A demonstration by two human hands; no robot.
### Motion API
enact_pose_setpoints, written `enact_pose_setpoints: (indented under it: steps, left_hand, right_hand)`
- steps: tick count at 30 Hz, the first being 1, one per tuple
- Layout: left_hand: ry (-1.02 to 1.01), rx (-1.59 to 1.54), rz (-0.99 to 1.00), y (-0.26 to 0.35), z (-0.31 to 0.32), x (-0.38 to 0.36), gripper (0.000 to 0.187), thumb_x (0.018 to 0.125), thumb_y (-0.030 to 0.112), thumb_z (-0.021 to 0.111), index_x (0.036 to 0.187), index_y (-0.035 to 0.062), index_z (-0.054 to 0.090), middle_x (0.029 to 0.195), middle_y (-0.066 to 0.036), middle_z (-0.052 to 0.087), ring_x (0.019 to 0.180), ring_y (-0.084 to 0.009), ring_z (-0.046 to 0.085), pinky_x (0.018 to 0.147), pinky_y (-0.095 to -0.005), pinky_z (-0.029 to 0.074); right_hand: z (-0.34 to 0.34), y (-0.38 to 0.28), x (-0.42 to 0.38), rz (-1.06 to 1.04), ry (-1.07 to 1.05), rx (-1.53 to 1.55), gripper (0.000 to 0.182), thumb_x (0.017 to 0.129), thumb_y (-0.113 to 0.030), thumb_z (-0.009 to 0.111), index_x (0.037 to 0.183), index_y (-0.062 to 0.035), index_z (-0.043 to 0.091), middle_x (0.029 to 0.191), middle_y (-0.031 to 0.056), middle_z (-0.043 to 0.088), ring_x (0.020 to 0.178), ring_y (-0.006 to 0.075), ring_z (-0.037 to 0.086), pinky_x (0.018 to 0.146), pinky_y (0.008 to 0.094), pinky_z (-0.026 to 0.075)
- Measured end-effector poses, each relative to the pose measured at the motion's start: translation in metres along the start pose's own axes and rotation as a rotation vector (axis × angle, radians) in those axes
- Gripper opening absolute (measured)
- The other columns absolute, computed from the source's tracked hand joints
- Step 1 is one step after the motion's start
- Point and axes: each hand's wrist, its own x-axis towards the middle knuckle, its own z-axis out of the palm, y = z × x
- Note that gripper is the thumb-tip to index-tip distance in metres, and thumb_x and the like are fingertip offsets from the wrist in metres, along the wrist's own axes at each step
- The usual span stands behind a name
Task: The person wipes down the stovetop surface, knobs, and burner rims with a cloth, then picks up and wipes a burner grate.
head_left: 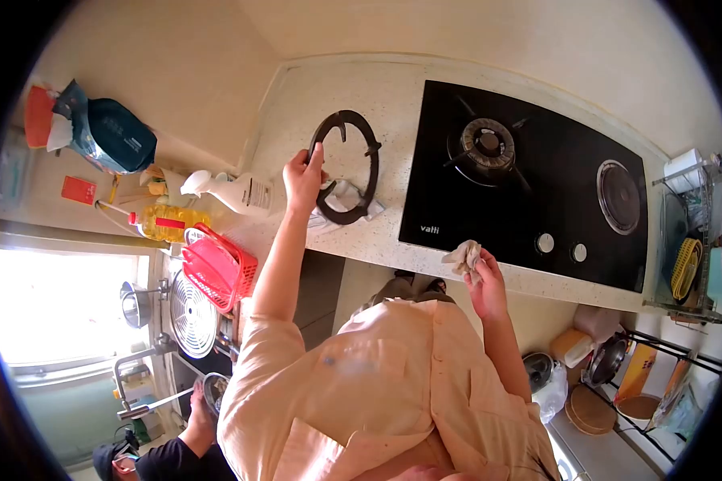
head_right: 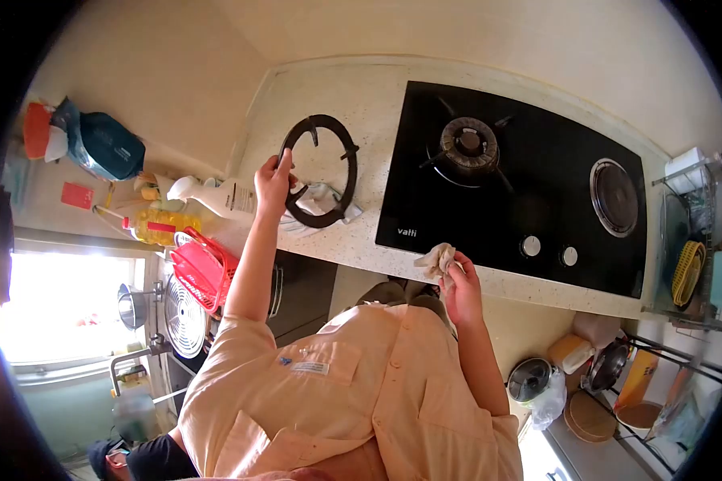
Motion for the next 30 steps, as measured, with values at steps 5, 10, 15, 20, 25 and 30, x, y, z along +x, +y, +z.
enact_pose_setpoints:
  steps: [5, 10, 15, 20, 25, 30]
  left_hand:
    - [-0.264, 0.19, 0.286, 0.05, -0.029, -0.04, 0.034, 0.089, 0.023, 0.062, 0.069, -0.0023, 0.053, 0.06, -0.002, 0.048, 0.047, -0.0085, 0.052, 0.043, -0.0239, 0.039]
    - [-0.726, -0.055, 0.214, 0.08, -0.035, -0.057, 0.031, 0.095, 0.023, 0.052, 0.077, -0.0009, 0.054, 0.06, -0.002, 0.05, 0.049, -0.0085, 0.048, 0.049, -0.0224, 0.039]
    - [-1.043, -0.288, 0.063, 0.085, 0.019, -0.074, 0.04, 0.097, 0.035, 0.046, 0.078, 0.0006, 0.055, 0.059, -0.003, 0.049, 0.05, -0.0099, 0.046, 0.049, -0.0231, 0.036]
    - [-1.25, -0.33, -0.038, 0.068, 0.094, -0.096, 0.043, 0.096, 0.041, 0.045, 0.078, 0.004, 0.053, 0.061, -0.003, 0.049, 0.052, -0.0102, 0.045, 0.05, -0.0236, 0.036]
    - [-1.44, -0.325, -0.249, 0.058, 0.141, -0.13, 0.045, 0.096, 0.047, 0.041, 0.077, 0.0075, 0.049, 0.062, -0.002, 0.046, 0.055, -0.013, 0.046, 0.052, -0.0251, 0.036]
    - [-1.631, -0.23, -0.37, 0.085, 0.166, -0.186, 0.05, 0.096, 0.052, 0.035, 0.073, 0.008, 0.046, 0.06, -0.002, 0.042, 0.055, -0.0155, 0.048, 0.053, -0.0269, 0.037]
  right_hand:
    - [-0.011, -0.001, -0.01, -0.028, -0.002, 0.045, 0.033, 0.089, -0.015, 0.054, 0.121, -0.0126, 0.048, 0.115, 0.0004, 0.057, 0.103, 0.012, 0.052, 0.083, 0.029, 0.038]
    - [-0.01, -0.004, -0.026, -0.176, 0.074, 0.099, 0.037, 0.088, -0.013, 0.053, 0.125, -0.0117, 0.045, 0.115, 0.003, 0.057, 0.107, 0.0145, 0.052, 0.09, 0.0315, 0.039]
    - [0.003, 0.0, -0.048, -0.257, 0.029, 0.335, 0.034, 0.092, -0.017, 0.041, 0.125, -0.0088, 0.045, 0.114, 0.0057, 0.057, 0.105, 0.0187, 0.054, 0.089, 0.0353, 0.042]
    - [0.009, 0.003, -0.093, -0.417, 0.217, 0.672, 0.034, 0.095, -0.023, 0.03, 0.112, -0.0016, 0.051, 0.093, 0.0117, 0.059, 0.083, 0.0254, 0.055, 0.077, 0.037, 0.045]
    - [-0.025, 0.016, -0.14, -0.573, 0.257, 0.63, 0.031, 0.098, -0.024, 0.032, 0.113, -0.0059, 0.051, 0.102, 0.0072, 0.06, 0.088, 0.0195, 0.057, 0.077, 0.0357, 0.047]
    - [-0.059, 0.008, -0.184, -0.713, 0.397, 0.696, 0.031, 0.099, -0.026, 0.036, 0.113, -0.0031, 0.052, 0.095, 0.0094, 0.061, 0.078, 0.0207, 0.058, 0.073, 0.0345, 0.05]
